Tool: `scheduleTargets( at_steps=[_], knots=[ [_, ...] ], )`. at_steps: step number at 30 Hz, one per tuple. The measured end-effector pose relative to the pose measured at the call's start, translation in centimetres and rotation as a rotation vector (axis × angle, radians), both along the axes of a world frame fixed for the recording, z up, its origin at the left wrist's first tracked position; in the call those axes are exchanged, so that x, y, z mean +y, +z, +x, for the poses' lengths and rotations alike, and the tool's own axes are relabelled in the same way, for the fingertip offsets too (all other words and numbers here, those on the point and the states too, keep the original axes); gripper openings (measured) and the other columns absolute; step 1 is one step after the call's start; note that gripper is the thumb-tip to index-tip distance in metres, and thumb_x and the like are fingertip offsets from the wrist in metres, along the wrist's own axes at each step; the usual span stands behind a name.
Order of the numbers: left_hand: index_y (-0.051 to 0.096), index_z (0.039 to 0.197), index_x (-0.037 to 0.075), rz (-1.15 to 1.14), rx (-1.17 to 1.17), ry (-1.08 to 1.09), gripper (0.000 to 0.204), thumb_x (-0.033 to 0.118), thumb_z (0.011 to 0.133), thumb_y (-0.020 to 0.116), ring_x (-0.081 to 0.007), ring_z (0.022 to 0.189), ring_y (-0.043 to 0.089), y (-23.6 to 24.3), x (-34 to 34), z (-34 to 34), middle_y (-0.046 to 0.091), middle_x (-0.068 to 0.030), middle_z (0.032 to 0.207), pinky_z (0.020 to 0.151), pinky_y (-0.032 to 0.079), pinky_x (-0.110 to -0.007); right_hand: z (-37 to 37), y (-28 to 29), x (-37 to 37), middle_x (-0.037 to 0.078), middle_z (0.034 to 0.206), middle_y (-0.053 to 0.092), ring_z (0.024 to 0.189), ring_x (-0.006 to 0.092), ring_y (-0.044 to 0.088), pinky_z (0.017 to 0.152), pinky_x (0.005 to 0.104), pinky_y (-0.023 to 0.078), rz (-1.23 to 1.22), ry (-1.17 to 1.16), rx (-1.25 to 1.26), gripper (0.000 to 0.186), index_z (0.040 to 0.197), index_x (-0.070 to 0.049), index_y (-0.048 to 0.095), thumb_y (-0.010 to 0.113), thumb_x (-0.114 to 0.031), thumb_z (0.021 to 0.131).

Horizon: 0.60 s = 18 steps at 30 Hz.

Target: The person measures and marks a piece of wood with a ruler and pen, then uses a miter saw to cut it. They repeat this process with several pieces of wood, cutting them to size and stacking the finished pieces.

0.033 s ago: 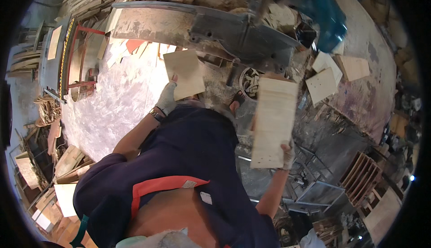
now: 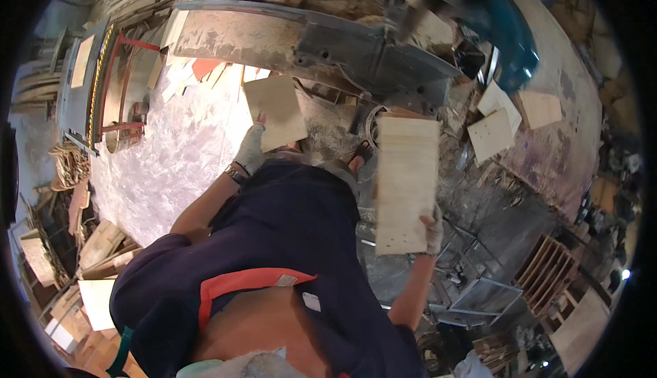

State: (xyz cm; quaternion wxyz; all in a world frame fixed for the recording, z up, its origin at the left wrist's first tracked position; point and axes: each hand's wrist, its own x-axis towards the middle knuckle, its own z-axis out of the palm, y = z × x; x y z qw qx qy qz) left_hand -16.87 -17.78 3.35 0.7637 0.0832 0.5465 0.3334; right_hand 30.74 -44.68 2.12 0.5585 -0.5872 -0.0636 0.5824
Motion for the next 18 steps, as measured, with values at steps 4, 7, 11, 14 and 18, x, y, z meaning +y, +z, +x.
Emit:
scheduleTargets(
  at_steps=[4, 7, 11, 14, 18],
  knots=[
    [0.042, 0.146, 0.008, 0.136, 0.131, 0.176, 0.057, 0.049, 0.106, 0.048, -0.0333, 0.114, 0.066, -1.6, 0.1, -8.7, 0.058, -0.0133, 0.134, 0.083, 0.062, -0.052, -9.6, 0.3, 15.1, 0.012, 0.133, 0.063, 0.124, 0.0221, 0.059, 0.098, 0.0375, 0.052, 0.091, 0.551, -0.135, 0.086, 0.146, 0.002, 0.049, 0.088, -0.031, 0.078],
    [0.041, 0.147, 0.009, 0.202, 0.148, 0.340, 0.061, 0.052, 0.104, 0.050, -0.0352, 0.120, 0.062, -3.0, 0.0, -15.1, 0.055, -0.0143, 0.140, 0.087, 0.060, -0.059, -17.7, -2.1, 26.1, 0.011, 0.131, 0.064, 0.117, 0.0187, 0.060, 0.097, 0.0362, 0.051, 0.173, 0.714, -0.080, 0.079, 0.144, 0.003, 0.051, 0.086, -0.031, 0.081],
    [0.041, 0.147, 0.010, 0.179, 0.126, 0.527, 0.065, 0.056, 0.102, 0.051, -0.0351, 0.120, 0.063, -3.7, -2.4, -20.5, 0.053, -0.0153, 0.142, 0.087, 0.060, -0.057, -27.1, -3.8, 39.9, 0.009, 0.117, 0.067, 0.104, 0.0153, 0.060, 0.088, 0.0344, 0.052, 0.432, 1.047, -0.408, 0.051, 0.130, 0.003, 0.059, 0.075, -0.023, 0.090],
    [0.044, 0.144, 0.011, 0.198, 0.173, 0.668, 0.063, 0.056, 0.102, 0.053, -0.0343, 0.118, 0.063, -3.7, -4.7, -21.9, 0.055, -0.0151, 0.138, 0.080, 0.063, -0.053, -32.4, -2.7, 49.2, 0.007, 0.098, 0.066, 0.094, 0.0154, 0.060, 0.080, 0.0342, 0.051, 0.611, 1.191, -0.477, 0.033, 0.113, 0.002, 0.062, 0.072, -0.019, 0.090],
    [0.045, 0.142, 0.009, 0.132, 0.177, 0.801, 0.064, 0.057, 0.101, 0.053, -0.0328, 0.113, 0.064, -3.8, -8.2, -22.5, 0.057, -0.0152, 0.132, 0.078, 0.064, -0.053, -37.0, 1.5, 58.4, 0.018, 0.112, 0.068, 0.110, 0.0345, 0.065, 0.094, 0.0466, 0.051, 0.416, 1.377, -1.624, 0.053, 0.123, -0.006, 0.063, 0.075, -0.036, 0.080]
  ],
)
